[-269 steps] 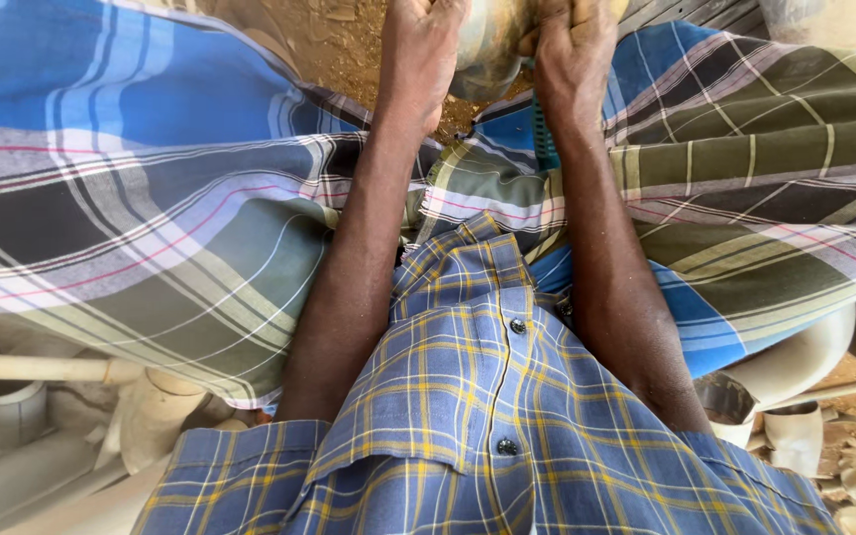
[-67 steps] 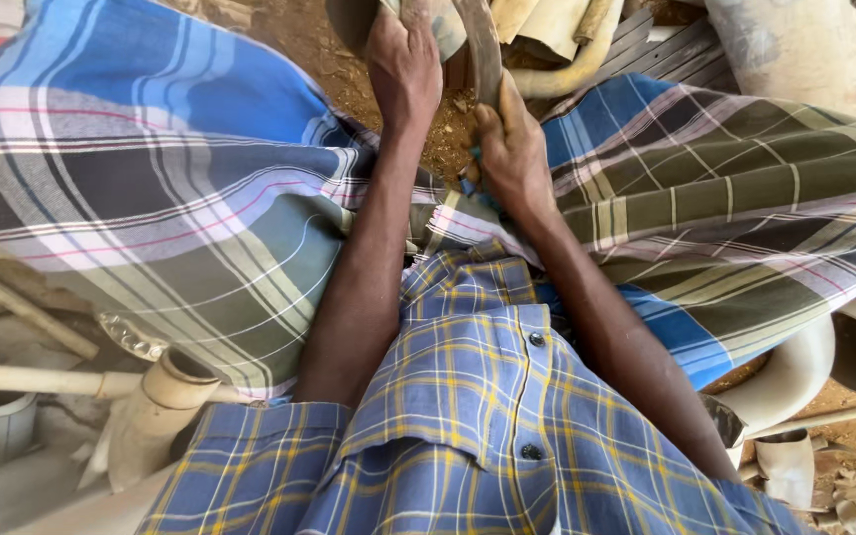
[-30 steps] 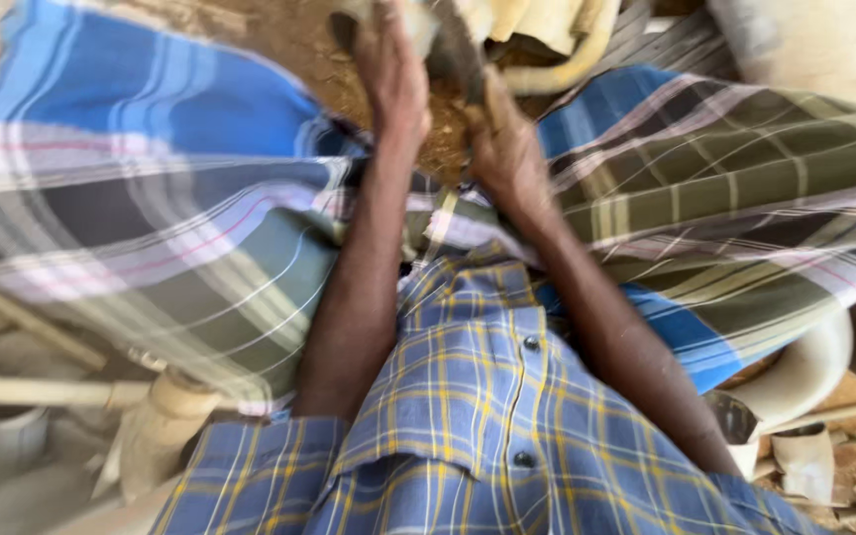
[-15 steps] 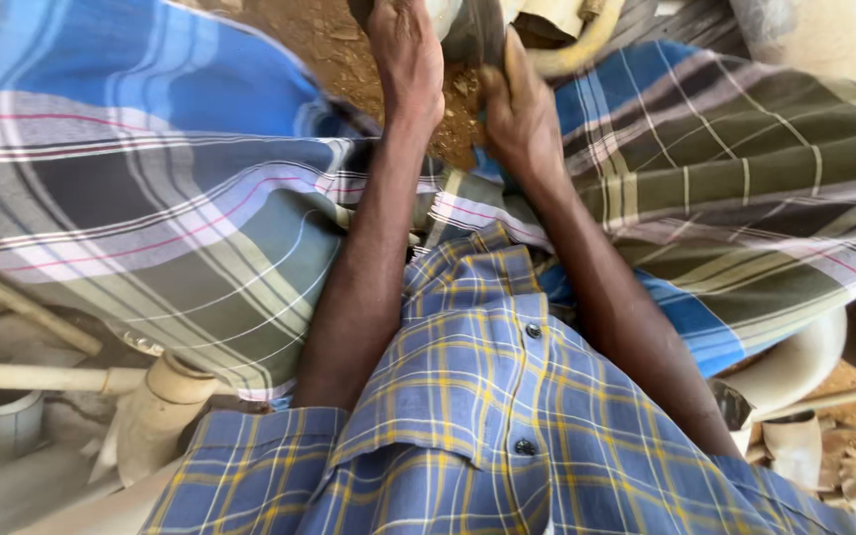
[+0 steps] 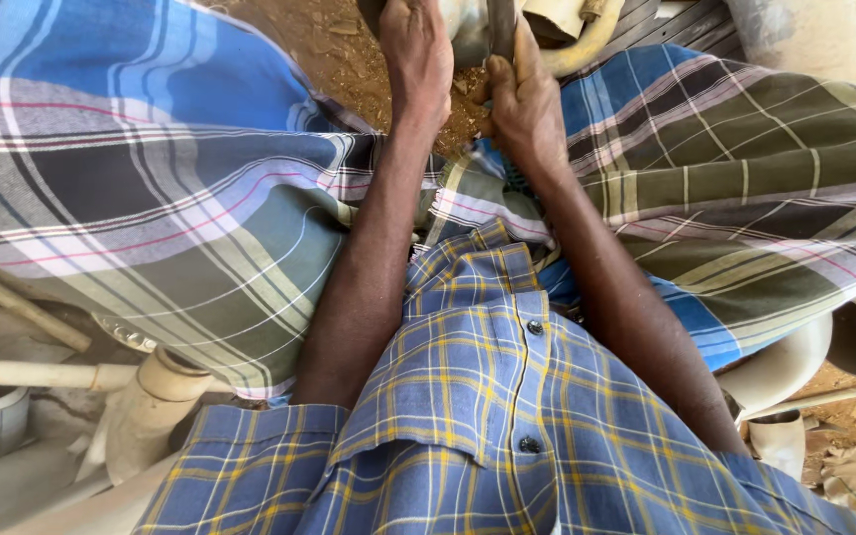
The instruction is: The person sits on the ground and uses a blade to scrape the inner and outer surfaces of a PVC pipe fitting, rotating it by hand to clean the entire edge.
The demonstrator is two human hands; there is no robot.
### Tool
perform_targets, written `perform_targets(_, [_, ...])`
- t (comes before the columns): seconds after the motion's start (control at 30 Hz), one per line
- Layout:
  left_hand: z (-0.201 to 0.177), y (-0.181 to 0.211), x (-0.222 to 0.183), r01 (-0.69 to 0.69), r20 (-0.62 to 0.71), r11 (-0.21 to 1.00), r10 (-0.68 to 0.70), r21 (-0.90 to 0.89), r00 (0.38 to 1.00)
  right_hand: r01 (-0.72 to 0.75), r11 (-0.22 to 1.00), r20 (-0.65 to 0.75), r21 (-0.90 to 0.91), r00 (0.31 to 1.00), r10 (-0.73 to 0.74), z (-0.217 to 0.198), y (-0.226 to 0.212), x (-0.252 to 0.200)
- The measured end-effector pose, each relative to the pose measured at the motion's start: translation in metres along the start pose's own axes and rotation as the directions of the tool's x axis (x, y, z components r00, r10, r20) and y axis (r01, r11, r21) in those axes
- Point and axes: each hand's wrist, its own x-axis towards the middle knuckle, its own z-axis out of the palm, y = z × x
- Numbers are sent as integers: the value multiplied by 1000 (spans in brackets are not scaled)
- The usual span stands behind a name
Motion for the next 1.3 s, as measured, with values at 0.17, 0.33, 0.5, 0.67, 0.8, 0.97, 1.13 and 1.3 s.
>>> perform_targets(0.17, [-1, 4, 4, -209, -61, 968, 202, -138, 977, 458, 889, -130, -17, 880, -456, -5, -12, -33])
perform_targets(0.33, [21, -9, -3, -103, 33, 990, 100, 98, 994, 111, 988, -28, 105, 994, -109, -17, -14, -1])
perform_targets(0.5, [11, -15, 4, -215, -15, 971, 218, 108, 976, 168, 986, -17, 7, 986, -168, -10, -15, -27])
perform_targets(0.67, [21, -9, 0, -54, 52, 998, 52, 34, 997, 163, 986, -29, -26, 986, -163, -6, -16, -9])
perform_targets(0.8, [17, -1, -8, -27, 8, 993, 27, 117, 1000, 44, 997, 23, 61, 999, -45, -11, -17, -8])
perform_targets(0.97, [15, 4, 0, -291, -8, 951, 292, -101, 957, 141, 990, 60, 18, 988, -142, -5, -18, -32])
perform_targets(1.13, [22, -10, -3, -8, 32, 963, 0, 269, 999, 48, 997, 21, -67, 999, -47, -12, -5, 7])
perform_targets(1.3, [8, 22, -2, -79, 13, 996, 79, 30, 997, 173, 983, -14, -68, 985, -174, -7, -19, -22])
